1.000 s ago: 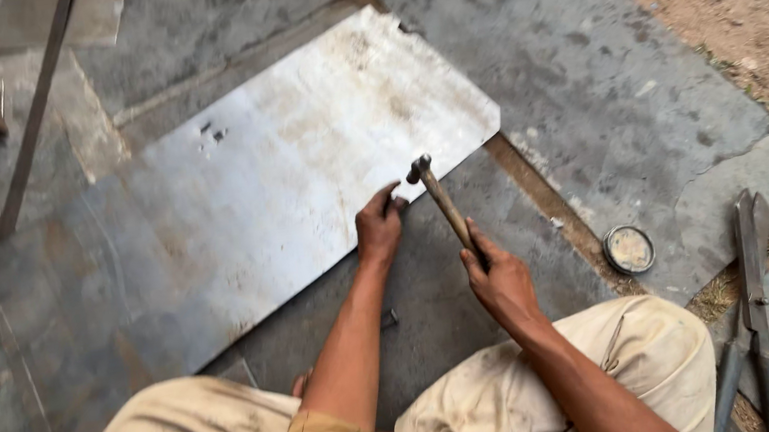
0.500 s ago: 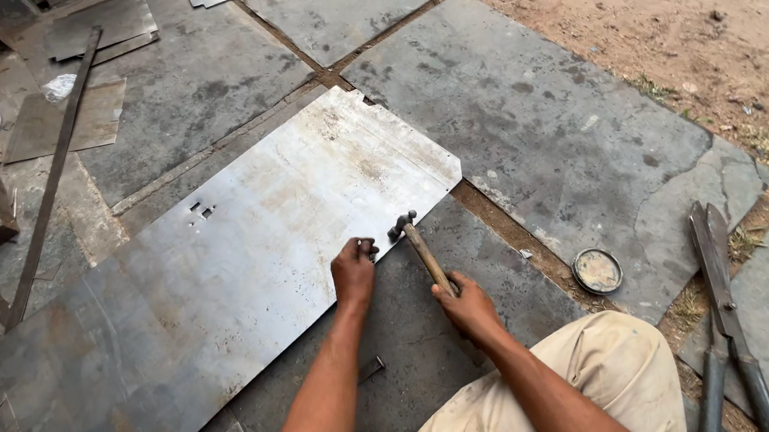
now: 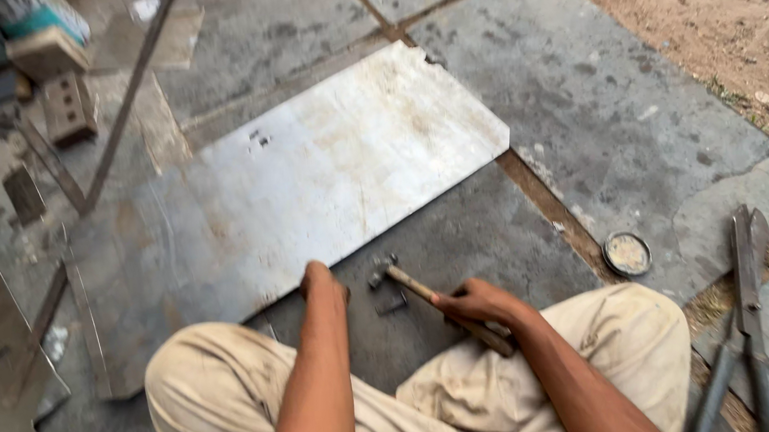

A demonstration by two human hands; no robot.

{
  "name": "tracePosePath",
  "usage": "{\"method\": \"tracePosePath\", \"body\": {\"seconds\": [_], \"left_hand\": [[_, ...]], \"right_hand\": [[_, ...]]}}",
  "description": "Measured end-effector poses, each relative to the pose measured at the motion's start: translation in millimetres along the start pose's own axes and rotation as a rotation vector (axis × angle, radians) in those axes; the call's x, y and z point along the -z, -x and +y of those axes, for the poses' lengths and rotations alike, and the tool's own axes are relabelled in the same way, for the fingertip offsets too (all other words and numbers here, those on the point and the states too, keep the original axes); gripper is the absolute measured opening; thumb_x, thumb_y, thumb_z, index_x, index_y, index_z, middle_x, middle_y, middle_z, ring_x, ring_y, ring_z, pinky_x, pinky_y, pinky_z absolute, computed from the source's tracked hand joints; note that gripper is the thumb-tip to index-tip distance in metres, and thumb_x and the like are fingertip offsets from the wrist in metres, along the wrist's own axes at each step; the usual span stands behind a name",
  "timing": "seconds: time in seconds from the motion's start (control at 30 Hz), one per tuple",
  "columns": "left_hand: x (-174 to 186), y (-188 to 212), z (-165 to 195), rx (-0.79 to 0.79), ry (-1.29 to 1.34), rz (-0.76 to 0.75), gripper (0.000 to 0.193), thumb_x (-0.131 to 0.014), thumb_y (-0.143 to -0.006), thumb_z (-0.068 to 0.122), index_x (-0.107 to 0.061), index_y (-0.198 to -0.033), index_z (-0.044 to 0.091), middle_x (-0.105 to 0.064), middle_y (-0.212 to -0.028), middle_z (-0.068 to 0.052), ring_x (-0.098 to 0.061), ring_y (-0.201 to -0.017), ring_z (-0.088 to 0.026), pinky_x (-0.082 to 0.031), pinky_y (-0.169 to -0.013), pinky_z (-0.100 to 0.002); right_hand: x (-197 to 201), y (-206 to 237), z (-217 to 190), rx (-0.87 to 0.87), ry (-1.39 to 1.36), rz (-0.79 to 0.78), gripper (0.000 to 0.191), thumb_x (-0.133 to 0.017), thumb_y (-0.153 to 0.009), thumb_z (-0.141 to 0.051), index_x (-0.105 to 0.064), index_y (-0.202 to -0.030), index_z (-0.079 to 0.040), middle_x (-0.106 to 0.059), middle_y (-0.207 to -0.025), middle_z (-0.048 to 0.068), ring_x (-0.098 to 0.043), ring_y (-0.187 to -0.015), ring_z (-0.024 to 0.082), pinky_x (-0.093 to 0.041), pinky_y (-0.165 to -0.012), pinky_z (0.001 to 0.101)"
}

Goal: The person sits on the floor and uses a hammer and a metal punch to create indentations or holes in a rectangular metal sheet. They repeatedly position the punch on the sheet and strike it with the hammer.

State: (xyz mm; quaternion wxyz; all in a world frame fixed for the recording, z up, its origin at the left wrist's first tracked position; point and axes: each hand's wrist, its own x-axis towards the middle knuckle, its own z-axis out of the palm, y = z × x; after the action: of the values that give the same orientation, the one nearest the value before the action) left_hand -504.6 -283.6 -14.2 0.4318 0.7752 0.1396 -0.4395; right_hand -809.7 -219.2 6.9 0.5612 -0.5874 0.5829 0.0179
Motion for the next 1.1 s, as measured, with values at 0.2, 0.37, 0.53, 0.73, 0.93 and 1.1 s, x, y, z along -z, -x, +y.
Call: {"method": "tracePosePath", "body": {"seconds": [0.2, 0.37, 0.53, 0.73, 0.93, 1.1], "left_hand": [[1, 13, 9, -0.078, -0.057, 0.133, 0.044, -0.05, -0.103, 0.033, -0.071, -0.105, -0.005, -0.074, -0.099, -0.026, -0.073, -0.089, -0.037, -0.059, -0.079, -0.046], [5, 24, 8, -0.186, -0.159, 0.229, 0.054, -0.051, -0.104, 0.04, -0.072, -0.103, -0.009, -0.074, -0.101, -0.029, -0.074, -0.091, -0.04, -0.06, -0.082, -0.047], [2, 36, 10, -0.199, -0.23, 0.229, 0.055, -0.052, -0.105, 0.041, -0.073, -0.101, -0.01, -0.075, -0.099, -0.029, -0.075, -0.09, -0.041, -0.059, -0.081, -0.048], [-12, 42, -7, -0.166, -0.16, 0.149, 0.051, -0.055, -0.103, 0.038, -0.075, -0.1, -0.009, -0.076, -0.099, -0.027, -0.076, -0.091, -0.039, -0.06, -0.081, -0.046], [-43, 45, -22, -0.397, -0.307, 0.022, 0.055, -0.063, -0.098, 0.045, -0.075, -0.104, -0.009, -0.075, -0.1, -0.028, -0.072, -0.089, -0.039, -0.056, -0.076, -0.045], [-55, 41, -21, -0.156, 0.136, -0.246, 0.045, -0.069, -0.095, 0.041, -0.062, -0.093, -0.004, -0.056, -0.071, -0.009, -0.051, -0.057, -0.024, -0.044, -0.05, -0.042]], "right_hand": [[12, -6, -17, 0.067, -0.251, 0.294, 0.072, -0.066, -0.086, -0.063, -0.078, -0.113, 0.003, -0.08, -0.098, 0.017, -0.075, -0.087, 0.03, -0.062, -0.074, 0.0409], [52, -32, -70, 0.175, -0.879, 0.194, 0.074, -0.063, -0.094, -0.059, -0.057, -0.135, 0.003, -0.07, -0.124, 0.02, -0.072, -0.103, 0.028, -0.062, -0.084, 0.0394], [67, -77, -145, 0.042, -1.294, 0.273, 0.056, -0.071, -0.094, -0.041, -0.055, -0.126, 0.001, -0.062, -0.118, 0.018, -0.067, -0.097, 0.032, -0.06, -0.082, 0.0465], [80, -96, -155, 0.11, -1.124, 0.624, 0.029, -0.077, -0.091, -0.012, -0.06, -0.103, 0.008, -0.067, -0.088, 0.018, -0.066, -0.066, 0.028, -0.056, -0.054, 0.0415], [114, -84, -110, 0.164, -1.169, 0.746, 0.024, -0.076, -0.093, -0.011, -0.057, -0.098, 0.003, -0.064, -0.079, 0.014, -0.065, -0.06, 0.024, -0.058, -0.053, 0.0387], [142, -75, -53, -0.048, -1.308, 0.815, 0.021, -0.071, -0.095, -0.013, -0.063, -0.107, 0.002, -0.067, -0.09, 0.012, -0.067, -0.072, 0.023, -0.061, -0.059, 0.0357]]}}
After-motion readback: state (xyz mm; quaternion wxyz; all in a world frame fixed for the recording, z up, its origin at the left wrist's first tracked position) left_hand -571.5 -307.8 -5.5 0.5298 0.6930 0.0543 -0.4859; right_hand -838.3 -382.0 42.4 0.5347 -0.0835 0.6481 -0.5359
